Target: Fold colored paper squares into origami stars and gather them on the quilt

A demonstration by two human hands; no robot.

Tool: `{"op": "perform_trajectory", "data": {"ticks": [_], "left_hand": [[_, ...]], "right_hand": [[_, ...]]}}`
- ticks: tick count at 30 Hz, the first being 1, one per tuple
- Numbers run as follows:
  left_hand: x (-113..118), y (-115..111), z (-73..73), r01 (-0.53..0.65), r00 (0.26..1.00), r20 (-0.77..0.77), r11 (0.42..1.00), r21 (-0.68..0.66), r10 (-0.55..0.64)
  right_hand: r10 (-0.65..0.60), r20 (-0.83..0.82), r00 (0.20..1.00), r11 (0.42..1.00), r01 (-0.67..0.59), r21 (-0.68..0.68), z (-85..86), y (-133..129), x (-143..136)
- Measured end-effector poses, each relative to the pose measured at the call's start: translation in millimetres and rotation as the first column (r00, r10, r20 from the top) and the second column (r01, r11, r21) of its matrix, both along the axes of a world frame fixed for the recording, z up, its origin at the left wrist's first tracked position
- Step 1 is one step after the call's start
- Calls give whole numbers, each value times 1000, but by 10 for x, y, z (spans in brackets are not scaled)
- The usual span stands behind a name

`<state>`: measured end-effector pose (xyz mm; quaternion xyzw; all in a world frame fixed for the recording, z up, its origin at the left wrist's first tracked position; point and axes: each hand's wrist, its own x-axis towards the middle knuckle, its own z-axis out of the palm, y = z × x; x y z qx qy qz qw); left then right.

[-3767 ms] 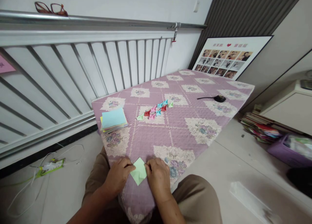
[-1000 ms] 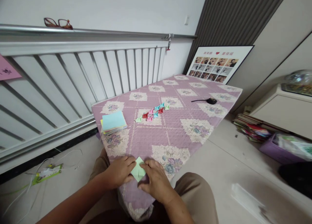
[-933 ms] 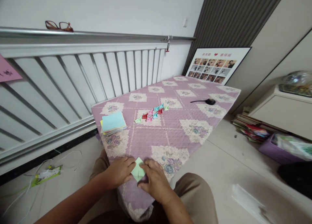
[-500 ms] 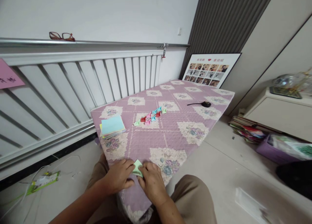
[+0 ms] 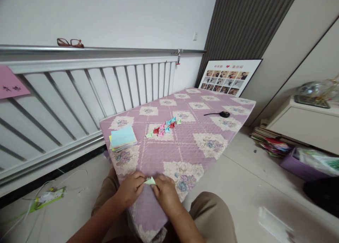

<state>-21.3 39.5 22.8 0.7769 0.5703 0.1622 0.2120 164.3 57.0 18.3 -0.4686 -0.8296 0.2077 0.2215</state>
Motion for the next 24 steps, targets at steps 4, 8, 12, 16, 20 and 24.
{"op": "perform_trajectory", "data": {"ticks": [4,8,12,16,20,24], "left_hand": [[-65,17,133,-22,993,112,989,-146,38],[-70,42,149,1,992,125,972,-236,30],[3,89,36,-41,998,43,965,-257,54],[50,140,-53,-70,997,-43,975,-210,62],[36,161,-53,-37,997,-77,985,-167,24],[7,148,-49,4,995,-94,990,-138,-17]], "right_hand": [[87,-249,965,949,-157,-274,215,35,35],[47,-233,971,904,-141,-404,228,62,50],[33,-13,999,970,-36,-240,95,87,30],[-11,151,989,997,22,-69,-18,102,13],[-22,156,988,1000,24,-11,-107,119,23],[19,110,994,998,-25,50,-194,120,45]]}}
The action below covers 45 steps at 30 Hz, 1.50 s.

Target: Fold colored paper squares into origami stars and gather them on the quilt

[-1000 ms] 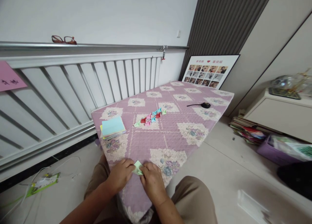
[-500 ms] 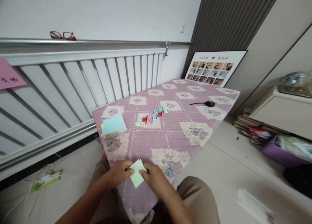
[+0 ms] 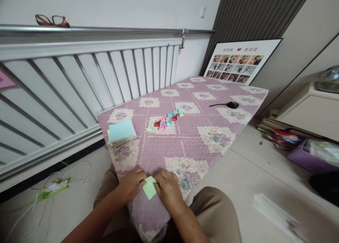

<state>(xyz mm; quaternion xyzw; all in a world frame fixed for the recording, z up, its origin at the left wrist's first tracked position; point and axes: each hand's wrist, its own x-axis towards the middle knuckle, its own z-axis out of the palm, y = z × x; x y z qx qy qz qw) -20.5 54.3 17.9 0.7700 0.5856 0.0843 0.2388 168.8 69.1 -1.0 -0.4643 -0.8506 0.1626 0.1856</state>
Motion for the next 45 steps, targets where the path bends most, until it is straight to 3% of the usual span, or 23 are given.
{"op": "perform_trajectory", "data": {"ticks": [8,15,22,26,32,37,42,45], "left_hand": [[-20,-160,-138,133,982,-149,983,130,-114],[1,-328,-206,176,958,-266,953,246,-108],[79,-552,-204,194,922,-382,926,322,-61],[108,-628,-253,188,924,-378,927,323,-55],[114,-693,-317,159,934,-355,937,312,-40],[77,-758,-329,166,935,-352,923,348,-35],[80,-786,-354,134,942,-334,934,330,-17],[90,-784,-373,113,944,-329,949,295,-10]], "right_hand": [[129,-16,992,986,-126,106,-82,-63,57],[179,-71,981,970,-164,177,-80,-143,127],[168,34,985,964,-172,204,-105,-318,249],[152,137,979,974,-172,148,-114,-412,209],[258,156,953,966,-257,-30,-117,-541,50],[192,213,958,980,-175,-95,-183,-539,198],[64,245,967,998,-64,-9,-194,-512,388],[-70,184,980,997,61,55,-140,-432,434]]}}
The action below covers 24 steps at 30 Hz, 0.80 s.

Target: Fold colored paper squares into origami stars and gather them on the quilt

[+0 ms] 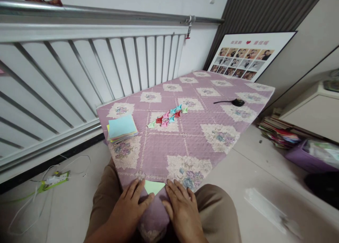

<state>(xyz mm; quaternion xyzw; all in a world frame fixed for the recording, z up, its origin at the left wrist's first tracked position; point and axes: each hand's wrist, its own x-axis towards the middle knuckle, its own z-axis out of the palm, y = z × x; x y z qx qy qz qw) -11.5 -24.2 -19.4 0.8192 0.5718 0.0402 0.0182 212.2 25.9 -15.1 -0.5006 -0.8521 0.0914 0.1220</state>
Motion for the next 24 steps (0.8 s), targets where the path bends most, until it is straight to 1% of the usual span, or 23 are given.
{"op": "perform_trajectory", "data": {"ticks": [3,6,8,11,14,17,21,24], "left_hand": [[-3,3,-4,-3,1000,7,1000,-23,3],[-17,3,-2,9,1000,14,1000,-23,-9],[-27,0,-9,15,1000,12,1000,-6,-15],[-39,-12,-41,22,1000,6,998,52,-22],[-45,-29,-79,21,1000,17,993,117,-24],[-50,-36,-92,7,999,52,984,176,-17],[-63,-32,-66,32,992,113,970,239,-61],[-65,-62,-59,15,973,222,975,224,-66]], "right_hand": [[-96,-115,989,995,95,-16,91,124,-74],[-87,-170,982,993,71,-97,210,227,-276],[-80,-109,991,983,60,-173,304,275,-430],[-106,34,994,957,111,-269,448,347,-591],[-81,60,995,935,96,-341,557,433,-640],[-52,44,998,926,65,-372,603,500,-643],[-45,-11,999,918,36,-394,590,505,-656],[-51,-100,994,919,8,-393,553,458,-647]]}}
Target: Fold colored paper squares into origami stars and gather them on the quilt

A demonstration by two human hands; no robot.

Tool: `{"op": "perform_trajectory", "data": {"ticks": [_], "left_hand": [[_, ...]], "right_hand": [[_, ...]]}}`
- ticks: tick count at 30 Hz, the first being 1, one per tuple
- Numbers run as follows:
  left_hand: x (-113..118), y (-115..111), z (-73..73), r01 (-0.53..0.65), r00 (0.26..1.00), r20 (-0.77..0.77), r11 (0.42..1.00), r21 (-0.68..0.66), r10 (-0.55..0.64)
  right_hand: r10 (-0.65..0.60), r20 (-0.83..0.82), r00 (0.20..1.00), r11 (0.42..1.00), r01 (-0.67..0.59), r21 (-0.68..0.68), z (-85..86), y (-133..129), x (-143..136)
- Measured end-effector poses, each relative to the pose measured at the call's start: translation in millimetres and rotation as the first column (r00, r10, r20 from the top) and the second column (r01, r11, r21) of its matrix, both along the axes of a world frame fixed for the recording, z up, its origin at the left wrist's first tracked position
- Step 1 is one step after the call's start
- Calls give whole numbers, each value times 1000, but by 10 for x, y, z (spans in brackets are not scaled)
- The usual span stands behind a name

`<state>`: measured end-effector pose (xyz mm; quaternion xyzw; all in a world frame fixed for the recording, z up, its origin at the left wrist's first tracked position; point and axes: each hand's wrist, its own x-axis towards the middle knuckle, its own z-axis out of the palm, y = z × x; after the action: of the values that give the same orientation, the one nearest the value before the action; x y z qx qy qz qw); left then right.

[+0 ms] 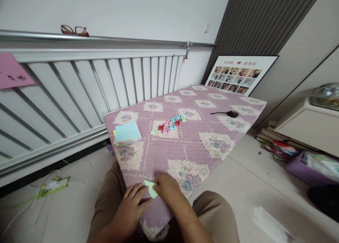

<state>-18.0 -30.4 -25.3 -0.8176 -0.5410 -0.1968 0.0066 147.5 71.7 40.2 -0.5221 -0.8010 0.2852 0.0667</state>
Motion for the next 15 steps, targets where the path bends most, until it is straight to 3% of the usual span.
{"op": "perform_trajectory", "data": {"ticks": [2,4,5,7,10,12,15], "left_hand": [[13,-45,-18,-6,986,166,998,-61,16],[43,-86,-39,-50,909,403,988,-143,104],[65,-96,-41,-89,831,525,976,-197,182],[123,-79,-4,-156,601,718,932,-326,351],[224,19,171,-51,269,860,898,-437,434],[280,85,319,80,146,898,900,-429,416],[323,122,467,190,56,858,838,-512,511]], "right_hand": [[-4,-62,998,1000,4,-2,-23,-46,22],[-27,-152,988,999,23,-27,-31,-100,46],[-52,-222,974,998,40,-56,-26,-131,54],[-122,-390,913,988,76,-132,9,-199,54],[-205,-558,804,970,90,-226,115,-310,17],[-234,-601,764,962,92,-257,201,-380,-18],[-261,-632,729,959,121,-257,312,-464,-58]]}}
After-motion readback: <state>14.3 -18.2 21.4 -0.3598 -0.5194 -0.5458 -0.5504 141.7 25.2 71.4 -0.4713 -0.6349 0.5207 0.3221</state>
